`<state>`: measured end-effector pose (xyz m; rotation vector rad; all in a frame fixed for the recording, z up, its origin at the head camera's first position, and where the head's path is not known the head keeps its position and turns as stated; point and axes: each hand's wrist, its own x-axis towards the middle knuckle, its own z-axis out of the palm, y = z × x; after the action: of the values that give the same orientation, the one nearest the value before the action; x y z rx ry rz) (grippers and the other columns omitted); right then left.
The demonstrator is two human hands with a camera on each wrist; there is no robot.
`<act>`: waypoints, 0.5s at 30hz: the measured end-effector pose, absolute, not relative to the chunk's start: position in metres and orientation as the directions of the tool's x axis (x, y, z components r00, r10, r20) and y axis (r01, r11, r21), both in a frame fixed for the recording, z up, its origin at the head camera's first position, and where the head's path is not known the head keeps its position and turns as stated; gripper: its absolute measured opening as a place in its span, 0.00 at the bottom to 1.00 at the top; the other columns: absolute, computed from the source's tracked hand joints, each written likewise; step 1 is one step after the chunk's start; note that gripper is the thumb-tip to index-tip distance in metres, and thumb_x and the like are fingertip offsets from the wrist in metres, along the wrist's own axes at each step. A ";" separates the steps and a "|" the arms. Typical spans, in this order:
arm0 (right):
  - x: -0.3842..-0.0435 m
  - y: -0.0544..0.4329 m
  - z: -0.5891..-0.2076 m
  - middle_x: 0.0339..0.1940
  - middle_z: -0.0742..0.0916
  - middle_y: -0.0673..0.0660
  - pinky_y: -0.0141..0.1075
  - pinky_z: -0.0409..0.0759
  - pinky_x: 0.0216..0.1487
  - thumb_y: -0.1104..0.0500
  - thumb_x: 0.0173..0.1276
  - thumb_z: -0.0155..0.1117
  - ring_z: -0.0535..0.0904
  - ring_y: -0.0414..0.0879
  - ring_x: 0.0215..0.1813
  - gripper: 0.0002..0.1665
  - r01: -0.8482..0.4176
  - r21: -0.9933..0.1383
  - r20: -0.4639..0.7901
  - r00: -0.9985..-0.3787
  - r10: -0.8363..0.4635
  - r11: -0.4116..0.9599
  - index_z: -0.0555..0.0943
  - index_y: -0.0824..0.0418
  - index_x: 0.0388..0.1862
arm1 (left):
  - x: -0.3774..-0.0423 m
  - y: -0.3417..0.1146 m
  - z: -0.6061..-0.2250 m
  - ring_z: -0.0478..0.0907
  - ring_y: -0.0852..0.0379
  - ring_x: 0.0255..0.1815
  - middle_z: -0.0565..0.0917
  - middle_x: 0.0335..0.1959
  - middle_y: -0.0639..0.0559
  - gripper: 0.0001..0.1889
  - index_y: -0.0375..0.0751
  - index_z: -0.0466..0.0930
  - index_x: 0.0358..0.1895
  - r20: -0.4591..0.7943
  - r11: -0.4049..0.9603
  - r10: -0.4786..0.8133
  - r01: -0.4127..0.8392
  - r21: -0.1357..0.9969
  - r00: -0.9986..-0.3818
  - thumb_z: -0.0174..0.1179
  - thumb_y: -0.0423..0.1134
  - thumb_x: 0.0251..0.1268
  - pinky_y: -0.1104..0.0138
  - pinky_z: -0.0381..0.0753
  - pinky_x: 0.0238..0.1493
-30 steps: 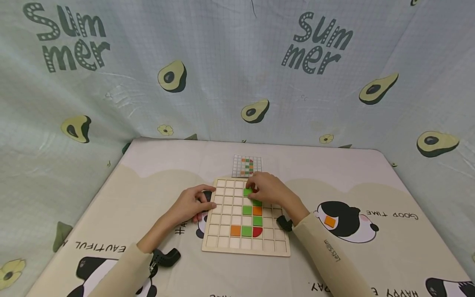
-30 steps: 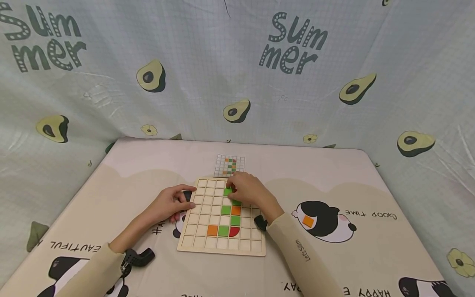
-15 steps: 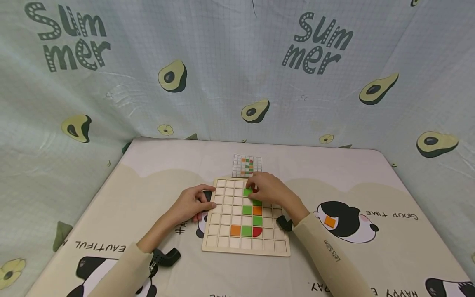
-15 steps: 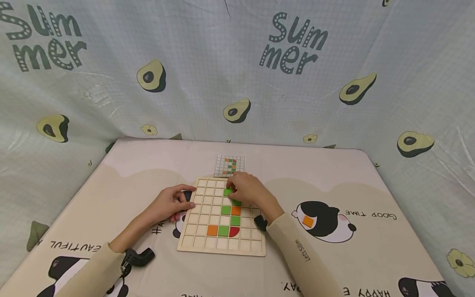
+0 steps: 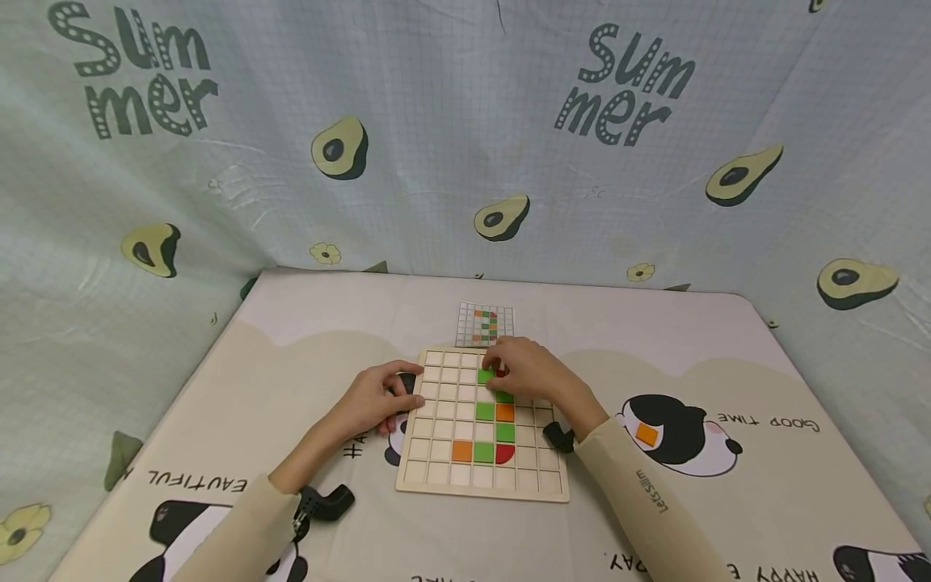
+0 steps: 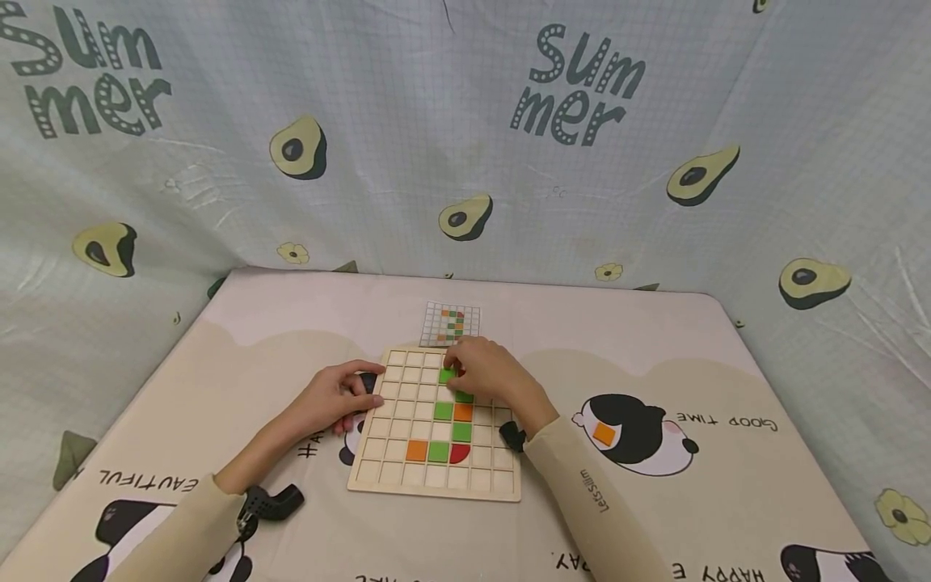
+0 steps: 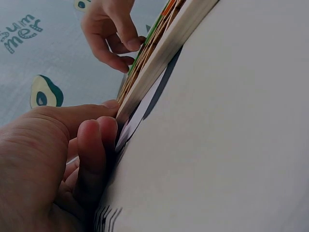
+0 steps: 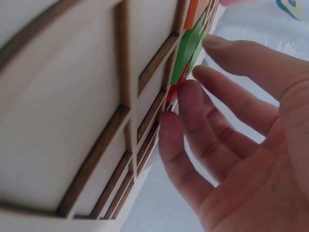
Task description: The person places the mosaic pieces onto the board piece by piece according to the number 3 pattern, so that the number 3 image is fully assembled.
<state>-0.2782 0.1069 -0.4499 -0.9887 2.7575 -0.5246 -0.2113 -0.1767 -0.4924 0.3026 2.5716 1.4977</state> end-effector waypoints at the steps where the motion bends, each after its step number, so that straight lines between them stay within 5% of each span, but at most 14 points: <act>1: -0.278 0.107 -0.450 0.46 0.87 0.51 0.38 0.82 0.48 0.55 0.69 0.73 0.80 0.42 0.43 0.12 -0.586 -0.380 -0.031 -0.765 -0.643 0.716 0.88 0.56 0.49 | -0.211 -0.177 -0.492 0.74 0.58 0.10 0.81 0.23 0.52 0.28 0.45 0.77 0.68 -0.029 0.480 0.248 0.097 0.872 -0.968 0.73 0.41 0.64 0.63 0.78 0.13; 15: -0.275 0.114 -0.434 0.44 0.88 0.52 0.36 0.81 0.43 0.54 0.70 0.71 0.80 0.42 0.39 0.13 -0.618 -0.350 0.027 -0.758 -0.652 0.704 0.88 0.57 0.50 | -0.212 -0.177 -0.492 0.74 0.58 0.10 0.81 0.23 0.52 0.28 0.45 0.77 0.68 -0.029 0.482 0.252 0.099 0.871 -0.967 0.73 0.41 0.65 0.63 0.78 0.13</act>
<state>-0.2749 0.1137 -0.4344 -1.0490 2.8083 -0.5222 -0.2122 -0.1770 -0.4923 0.3067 2.5696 1.4950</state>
